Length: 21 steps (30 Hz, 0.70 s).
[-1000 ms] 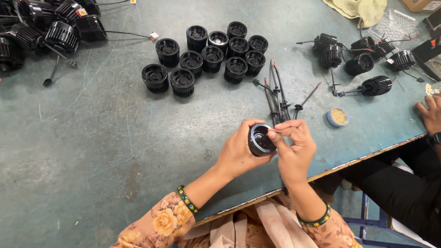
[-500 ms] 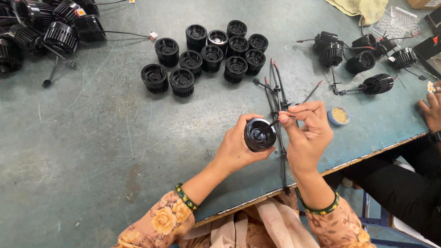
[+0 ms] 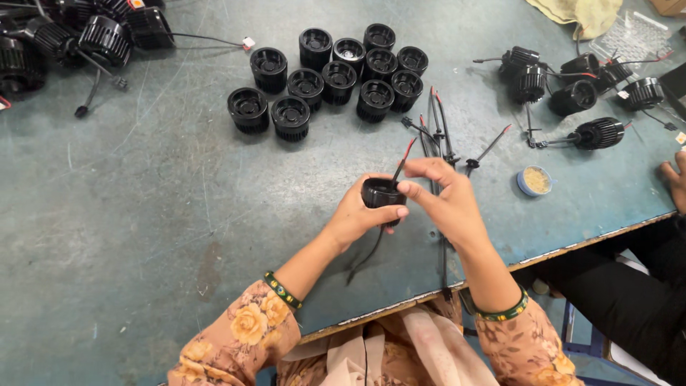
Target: The person assembles small black cylindrical electronic components by inserting wires into their openings and arranging them on a workbench. They handle multiple units one at a time, occasionally moving items aside to reach the work area.
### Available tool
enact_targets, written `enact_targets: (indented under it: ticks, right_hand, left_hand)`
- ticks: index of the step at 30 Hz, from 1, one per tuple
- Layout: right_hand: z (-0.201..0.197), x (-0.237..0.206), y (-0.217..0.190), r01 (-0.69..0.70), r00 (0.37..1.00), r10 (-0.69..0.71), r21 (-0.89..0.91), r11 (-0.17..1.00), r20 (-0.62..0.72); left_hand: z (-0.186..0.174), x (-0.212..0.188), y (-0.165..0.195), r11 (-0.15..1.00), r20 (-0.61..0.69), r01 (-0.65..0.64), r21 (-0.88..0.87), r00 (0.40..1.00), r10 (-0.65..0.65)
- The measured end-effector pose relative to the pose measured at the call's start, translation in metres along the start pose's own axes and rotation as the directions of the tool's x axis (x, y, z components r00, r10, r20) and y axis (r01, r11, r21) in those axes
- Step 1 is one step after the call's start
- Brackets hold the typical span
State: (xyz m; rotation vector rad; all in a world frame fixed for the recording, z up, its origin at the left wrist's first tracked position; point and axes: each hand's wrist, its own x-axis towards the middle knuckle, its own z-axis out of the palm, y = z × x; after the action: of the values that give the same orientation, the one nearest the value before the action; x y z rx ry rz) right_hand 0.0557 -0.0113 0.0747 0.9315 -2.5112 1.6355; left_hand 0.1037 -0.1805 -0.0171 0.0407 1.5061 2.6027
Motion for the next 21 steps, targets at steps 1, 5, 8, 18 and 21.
enact_targets:
  ticks: [1,5,8,18,21]
  right_hand:
    - [0.0,-0.003,0.008,0.014,0.998,-0.013,-0.016,1.0,0.055]
    - [0.001,-0.013,0.046,-0.19,0.982,0.182,0.239,0.952,0.054]
    - [0.006,-0.012,0.074,-0.288,0.952,0.307,0.393,0.873,0.015]
    - [0.022,-0.014,0.112,-0.277,0.841,0.537,0.9,0.336,0.059]
    - [0.024,-0.015,0.116,-0.253,0.857,0.515,0.89,0.378,0.025]
  left_hand:
    - [-0.003,0.0,0.0,0.99,0.033,-0.092,0.107,0.995,0.089]
    - [-0.012,-0.001,0.01,0.992,0.229,-0.111,0.06,0.969,0.095]
    - [-0.017,-0.003,0.021,0.95,0.343,0.12,-0.287,0.939,-0.015]
    - [-0.008,-0.003,0.026,0.943,0.064,-0.156,0.296,0.988,0.143]
    - [0.0,-0.015,0.026,0.645,0.071,-0.402,0.65,0.877,0.475]
